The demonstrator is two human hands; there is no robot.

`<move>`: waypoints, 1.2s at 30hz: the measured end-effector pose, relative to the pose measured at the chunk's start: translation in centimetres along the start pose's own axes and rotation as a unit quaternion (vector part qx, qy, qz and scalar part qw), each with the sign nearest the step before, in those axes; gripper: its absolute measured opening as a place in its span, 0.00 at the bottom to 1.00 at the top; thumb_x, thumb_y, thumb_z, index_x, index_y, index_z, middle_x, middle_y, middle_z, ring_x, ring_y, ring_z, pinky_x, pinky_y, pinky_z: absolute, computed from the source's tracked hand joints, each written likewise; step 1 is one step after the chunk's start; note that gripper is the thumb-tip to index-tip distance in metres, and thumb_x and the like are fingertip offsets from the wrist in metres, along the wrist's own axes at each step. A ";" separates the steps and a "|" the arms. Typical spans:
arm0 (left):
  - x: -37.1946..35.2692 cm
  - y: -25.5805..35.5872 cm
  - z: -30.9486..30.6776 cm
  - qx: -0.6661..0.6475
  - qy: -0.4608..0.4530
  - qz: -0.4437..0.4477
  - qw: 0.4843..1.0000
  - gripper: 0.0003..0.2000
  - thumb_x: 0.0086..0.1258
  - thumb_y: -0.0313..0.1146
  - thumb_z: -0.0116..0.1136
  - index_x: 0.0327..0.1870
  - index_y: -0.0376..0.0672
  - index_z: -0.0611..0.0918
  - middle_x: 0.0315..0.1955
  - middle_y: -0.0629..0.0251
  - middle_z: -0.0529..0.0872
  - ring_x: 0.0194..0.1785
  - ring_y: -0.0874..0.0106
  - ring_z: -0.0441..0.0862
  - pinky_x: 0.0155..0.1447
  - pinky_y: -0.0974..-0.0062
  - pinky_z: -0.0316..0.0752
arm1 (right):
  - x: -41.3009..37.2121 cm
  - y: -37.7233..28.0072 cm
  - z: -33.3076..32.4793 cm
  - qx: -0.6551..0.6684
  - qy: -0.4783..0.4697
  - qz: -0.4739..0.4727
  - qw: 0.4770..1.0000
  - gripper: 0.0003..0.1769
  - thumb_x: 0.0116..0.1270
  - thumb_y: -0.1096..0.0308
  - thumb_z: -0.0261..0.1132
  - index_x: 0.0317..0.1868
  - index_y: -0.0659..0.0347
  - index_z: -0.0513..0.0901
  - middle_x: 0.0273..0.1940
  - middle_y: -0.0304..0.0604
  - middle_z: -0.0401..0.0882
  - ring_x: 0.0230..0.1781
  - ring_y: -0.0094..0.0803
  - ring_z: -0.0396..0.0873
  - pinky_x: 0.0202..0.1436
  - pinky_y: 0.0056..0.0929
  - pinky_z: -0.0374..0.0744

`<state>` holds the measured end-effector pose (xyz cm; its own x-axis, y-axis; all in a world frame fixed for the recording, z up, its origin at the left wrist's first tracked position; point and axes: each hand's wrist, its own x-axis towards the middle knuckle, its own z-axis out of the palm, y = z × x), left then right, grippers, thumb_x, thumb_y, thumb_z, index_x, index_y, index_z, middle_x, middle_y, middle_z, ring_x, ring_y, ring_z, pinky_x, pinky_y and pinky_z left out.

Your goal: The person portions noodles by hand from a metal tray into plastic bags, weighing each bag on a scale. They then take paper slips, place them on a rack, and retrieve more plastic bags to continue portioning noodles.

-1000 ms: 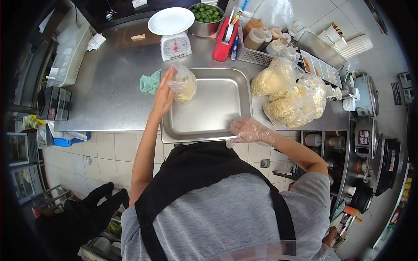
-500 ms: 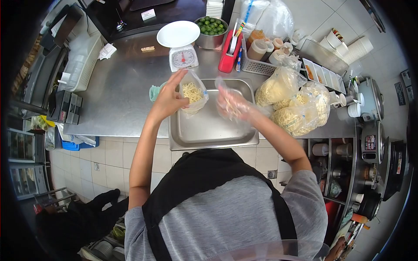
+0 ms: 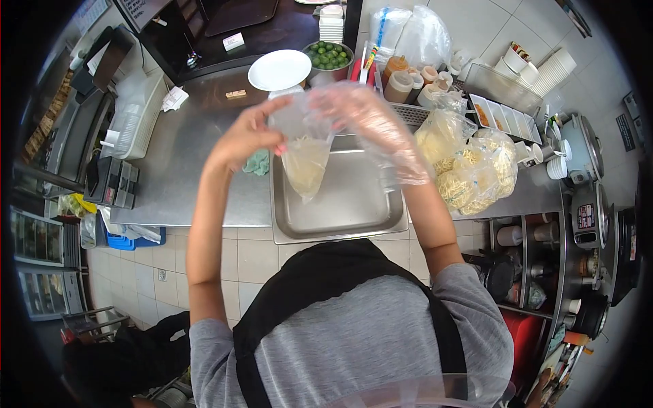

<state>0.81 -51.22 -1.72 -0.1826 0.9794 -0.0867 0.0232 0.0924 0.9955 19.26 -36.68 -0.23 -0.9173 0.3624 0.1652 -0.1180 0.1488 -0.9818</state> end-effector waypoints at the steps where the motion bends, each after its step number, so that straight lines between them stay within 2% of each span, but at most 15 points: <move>1: 0.3 2.0 -0.6 0.021 -0.001 0.018 1.000 0.30 0.55 0.20 0.54 0.64 0.39 0.69 0.27 0.71 0.81 0.26 0.83 0.77 0.34 0.84 0.76 | -0.6 -0.4 -0.6 0.031 0.050 -0.037 0.998 0.26 0.71 0.49 0.51 0.54 0.63 0.77 0.49 0.47 0.80 0.45 0.31 0.80 0.48 0.29 0.76; 3: 1.2 5.6 -1.9 0.051 0.020 0.047 0.997 0.27 0.56 0.21 0.51 0.62 0.40 0.72 0.28 0.73 0.81 0.24 0.87 0.74 0.33 0.88 0.74 | -2.0 -0.9 -1.9 0.096 0.148 -0.111 0.978 0.24 0.71 0.51 0.54 0.53 0.65 0.77 0.47 0.45 0.81 0.44 0.29 0.80 0.44 0.27 0.77; 6: 4.3 9.2 -5.3 0.100 0.066 0.112 0.986 0.24 0.59 0.20 0.47 0.59 0.41 0.76 0.28 0.77 0.78 0.24 0.89 0.69 0.33 0.92 0.70 | -4.5 0.7 -3.7 0.139 0.194 -0.068 0.969 0.25 0.70 0.51 0.54 0.53 0.65 0.77 0.47 0.46 0.80 0.45 0.31 0.81 0.44 0.26 0.78; 8: 7.3 10.8 -8.0 0.135 0.079 0.141 0.977 0.22 0.60 0.19 0.46 0.58 0.41 0.77 0.28 0.78 0.77 0.25 0.89 0.67 0.34 0.91 0.68 | -6.1 3.3 -4.4 0.139 0.179 -0.021 0.974 0.25 0.70 0.50 0.53 0.53 0.64 0.77 0.47 0.46 0.80 0.45 0.31 0.80 0.46 0.27 0.77; 11: 10.6 11.7 -10.3 0.207 0.116 0.156 0.959 0.18 0.60 0.19 0.47 0.50 0.40 0.82 0.26 0.77 0.78 0.25 0.88 0.67 0.33 0.90 0.66 | -8.8 5.4 -3.9 0.130 0.184 0.025 0.974 0.26 0.71 0.49 0.52 0.54 0.65 0.76 0.48 0.47 0.80 0.46 0.32 0.80 0.47 0.29 0.76; 13: 13.3 11.1 -11.8 0.269 0.118 0.161 0.942 0.15 0.60 0.19 0.49 0.45 0.38 0.84 0.30 0.73 0.82 0.26 0.86 0.70 0.34 0.88 0.68 | -10.0 6.4 -3.7 0.138 0.211 0.047 0.967 0.26 0.71 0.50 0.53 0.53 0.65 0.77 0.47 0.46 0.81 0.44 0.30 0.80 0.47 0.29 0.76; 16: 17.5 7.2 -12.6 0.388 0.125 0.210 0.889 0.13 0.57 0.22 0.53 0.41 0.43 0.87 0.30 0.66 0.86 0.28 0.80 0.77 0.37 0.79 0.74 | -11.0 6.8 -3.3 0.171 0.250 0.057 0.951 0.22 0.72 0.53 0.53 0.51 0.64 0.79 0.41 0.41 0.82 0.40 0.25 0.79 0.41 0.23 0.74; 18: 18.3 5.3 -10.7 0.447 0.148 0.183 0.863 0.14 0.56 0.24 0.54 0.41 0.47 0.87 0.27 0.63 0.86 0.29 0.78 0.80 0.39 0.76 0.76 | -11.4 7.1 -3.3 0.169 0.255 0.056 0.950 0.22 0.72 0.53 0.52 0.50 0.64 0.79 0.41 0.42 0.82 0.39 0.25 0.79 0.41 0.23 0.74; 20: 18.4 4.2 -8.5 0.437 0.139 0.171 0.872 0.14 0.56 0.24 0.53 0.41 0.46 0.87 0.25 0.61 0.86 0.29 0.75 0.82 0.40 0.74 0.76 | -11.7 7.3 -3.4 0.163 0.264 0.056 0.949 0.22 0.72 0.53 0.52 0.50 0.65 0.79 0.41 0.42 0.82 0.39 0.25 0.79 0.41 0.23 0.73; 22: 18.5 3.5 -6.9 0.429 0.096 0.137 0.888 0.15 0.58 0.27 0.55 0.46 0.47 0.85 0.36 0.54 0.86 0.33 0.72 0.84 0.42 0.72 0.78 | -11.8 7.5 -3.4 0.154 0.274 0.062 0.947 0.23 0.72 0.53 0.52 0.50 0.66 0.79 0.40 0.42 0.82 0.39 0.25 0.79 0.41 0.23 0.74; 25: 17.1 3.0 -3.4 0.458 0.107 0.174 0.865 0.19 0.61 0.33 0.58 0.55 0.51 0.80 0.55 0.49 0.77 0.40 0.63 0.85 0.46 0.65 0.79 | -11.9 7.9 -3.2 0.173 0.260 0.082 0.946 0.23 0.72 0.53 0.52 0.50 0.65 0.79 0.40 0.42 0.83 0.39 0.26 0.79 0.41 0.24 0.74; 28: 15.6 2.3 -1.2 0.665 0.170 0.254 0.681 0.24 0.64 0.42 0.58 0.62 0.57 0.73 0.65 0.52 0.65 0.39 0.63 0.84 0.46 0.66 0.78 | -11.9 8.4 -2.7 0.174 0.240 0.093 0.951 0.25 0.71 0.51 0.52 0.52 0.65 0.78 0.41 0.42 0.82 0.40 0.27 0.80 0.42 0.24 0.74; 29: 14.6 2.8 -0.2 0.658 0.176 0.264 0.683 0.24 0.64 0.42 0.58 0.63 0.56 0.72 0.62 0.54 0.69 0.36 0.62 0.83 0.45 0.66 0.77 | -11.8 8.4 -2.6 0.173 0.232 0.093 0.953 0.26 0.71 0.50 0.52 0.53 0.65 0.77 0.43 0.43 0.82 0.40 0.27 0.80 0.42 0.25 0.74; 32: 13.1 3.0 1.2 0.595 0.134 0.281 0.741 0.23 0.64 0.42 0.58 0.61 0.55 0.74 0.59 0.58 0.72 0.35 0.64 0.82 0.43 0.68 0.76 | -11.6 8.4 -2.1 0.172 0.205 0.091 0.959 0.29 0.71 0.48 0.51 0.59 0.63 0.73 0.48 0.45 0.79 0.42 0.30 0.80 0.44 0.26 0.75; 36: 9.8 2.8 3.5 0.512 0.051 0.246 0.821 0.19 0.63 0.34 0.60 0.56 0.47 0.78 0.47 0.59 0.80 0.32 0.70 0.80 0.39 0.71 0.74 | -10.6 8.9 -1.9 0.192 0.162 0.087 0.964 0.32 0.70 0.47 0.52 0.66 0.59 0.65 0.54 0.47 0.76 0.45 0.31 0.79 0.46 0.28 0.75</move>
<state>2.49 -40.77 0.11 0.0161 0.9281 0.3719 0.9244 -0.1556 0.3483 28.61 -37.48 -10.52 -0.7766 0.6283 -0.0460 -0.1612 -0.2688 -0.9496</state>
